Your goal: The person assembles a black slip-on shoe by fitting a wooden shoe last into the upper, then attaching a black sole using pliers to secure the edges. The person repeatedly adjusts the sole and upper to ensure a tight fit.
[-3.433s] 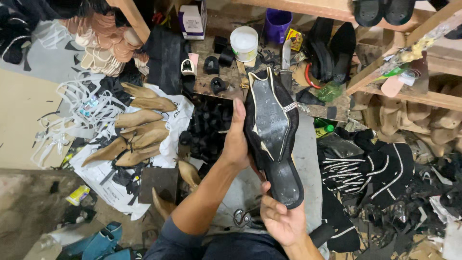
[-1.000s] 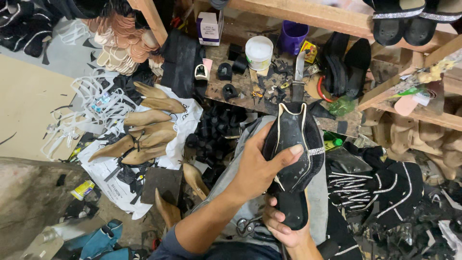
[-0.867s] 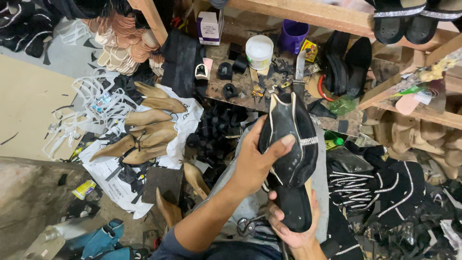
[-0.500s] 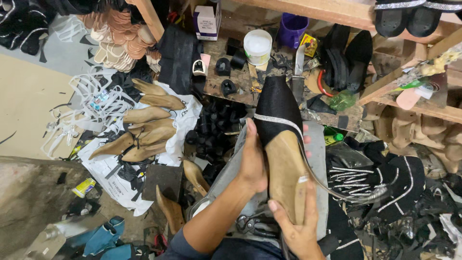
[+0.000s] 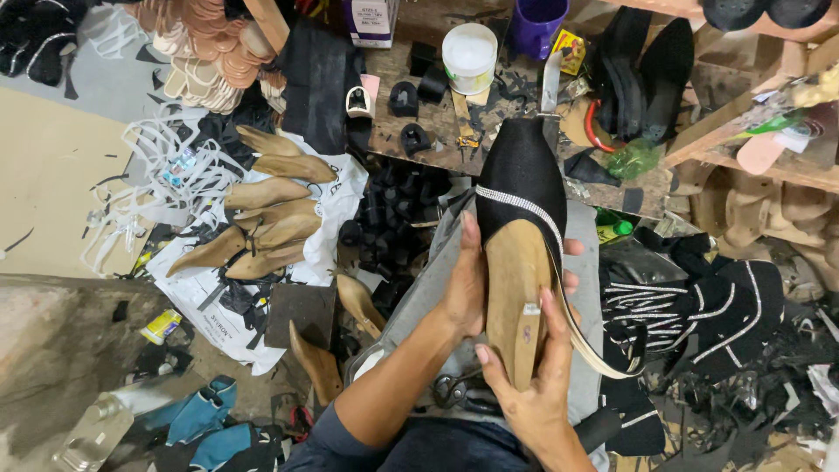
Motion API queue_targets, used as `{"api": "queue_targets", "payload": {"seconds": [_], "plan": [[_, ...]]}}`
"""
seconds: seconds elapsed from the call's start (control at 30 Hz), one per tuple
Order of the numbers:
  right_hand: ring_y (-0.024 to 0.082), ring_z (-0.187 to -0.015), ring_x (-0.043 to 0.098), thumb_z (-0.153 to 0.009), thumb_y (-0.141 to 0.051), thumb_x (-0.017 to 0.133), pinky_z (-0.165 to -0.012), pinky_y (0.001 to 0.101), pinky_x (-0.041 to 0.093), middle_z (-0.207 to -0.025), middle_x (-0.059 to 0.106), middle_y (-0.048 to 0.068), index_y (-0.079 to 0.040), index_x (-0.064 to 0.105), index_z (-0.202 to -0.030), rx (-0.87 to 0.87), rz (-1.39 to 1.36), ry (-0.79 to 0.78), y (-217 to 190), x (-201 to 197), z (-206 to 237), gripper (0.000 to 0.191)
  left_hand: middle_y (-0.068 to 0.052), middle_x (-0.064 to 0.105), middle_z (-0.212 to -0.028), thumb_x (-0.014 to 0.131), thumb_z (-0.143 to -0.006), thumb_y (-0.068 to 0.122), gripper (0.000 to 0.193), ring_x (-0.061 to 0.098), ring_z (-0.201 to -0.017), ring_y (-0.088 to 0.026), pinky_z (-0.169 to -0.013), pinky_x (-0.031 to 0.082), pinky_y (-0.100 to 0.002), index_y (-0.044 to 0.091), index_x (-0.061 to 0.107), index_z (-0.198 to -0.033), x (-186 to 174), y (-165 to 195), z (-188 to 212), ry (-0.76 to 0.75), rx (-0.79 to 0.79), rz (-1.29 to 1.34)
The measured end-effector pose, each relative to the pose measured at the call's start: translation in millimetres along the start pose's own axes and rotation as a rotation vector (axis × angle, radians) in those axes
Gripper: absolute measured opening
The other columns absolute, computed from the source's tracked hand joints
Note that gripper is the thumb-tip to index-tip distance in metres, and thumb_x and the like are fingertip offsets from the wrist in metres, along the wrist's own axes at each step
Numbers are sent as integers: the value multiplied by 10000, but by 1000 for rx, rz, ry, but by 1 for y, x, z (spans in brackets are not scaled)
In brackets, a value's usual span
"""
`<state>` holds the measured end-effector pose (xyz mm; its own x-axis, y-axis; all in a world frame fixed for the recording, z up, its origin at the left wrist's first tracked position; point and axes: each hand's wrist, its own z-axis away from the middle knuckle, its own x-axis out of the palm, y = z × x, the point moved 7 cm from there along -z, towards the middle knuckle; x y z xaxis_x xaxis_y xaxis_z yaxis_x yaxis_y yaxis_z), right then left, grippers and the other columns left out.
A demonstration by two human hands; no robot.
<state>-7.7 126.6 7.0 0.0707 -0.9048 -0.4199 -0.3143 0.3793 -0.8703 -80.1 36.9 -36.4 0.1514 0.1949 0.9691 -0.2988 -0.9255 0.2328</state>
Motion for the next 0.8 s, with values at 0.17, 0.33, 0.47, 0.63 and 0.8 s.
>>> {"api": "queue_targets", "payload": {"seconds": [0.17, 0.33, 0.47, 0.63, 0.8], "plan": [[311, -1392, 482, -947, -172, 605, -1141, 427, 402, -1590, 381, 230, -7, 106, -1645, -24, -227, -133, -11, -12, -8, 874, -191, 671, -1155, 258, -837, 982, 1195, 687, -1082, -332, -937, 580, -460, -37, 561, -1381, -28, 7, -1, 206, -32, -25], [182, -856, 713, -987, -152, 544, -813, 308, 552, -1231, 708, 151, -75, 212, -1597, 356, -228, -115, 18, -32, -14, 699, -149, 670, -1199, 286, -847, 956, 1138, 663, -1060, -289, -930, 563, -428, -11, 555, -1383, -46, 38, 0, 385, 91, -97], [203, -708, 698, -1011, -142, 624, -637, 313, 536, -915, 742, 164, -60, 628, -1390, 592, 195, -268, 46, -42, -8, 388, -151, 660, -1203, 306, -841, 947, 1111, 660, -1030, -287, -906, 548, -452, 2, 541, -1375, -43, 51, 4, 375, 141, -161], [201, -853, 633, -967, -177, 671, -773, 299, 517, -1023, 664, 145, -5, 681, -1224, 237, 218, -158, 27, -54, -17, 310, -146, 635, -1311, 367, -901, 835, 990, 628, -1195, -267, -1072, 493, -421, 5, 512, -1422, -35, 61, 8, 441, 245, -249], [171, -1057, 624, -1009, -254, 583, -940, 313, 506, -1170, 698, 130, -13, 545, -1455, 243, -183, -142, 49, -25, -21, 509, -57, 562, -1476, 405, -930, 697, 845, 543, -1358, -189, -1187, 388, -380, 80, 424, -1506, -7, 40, 13, 534, 416, -266]]}}
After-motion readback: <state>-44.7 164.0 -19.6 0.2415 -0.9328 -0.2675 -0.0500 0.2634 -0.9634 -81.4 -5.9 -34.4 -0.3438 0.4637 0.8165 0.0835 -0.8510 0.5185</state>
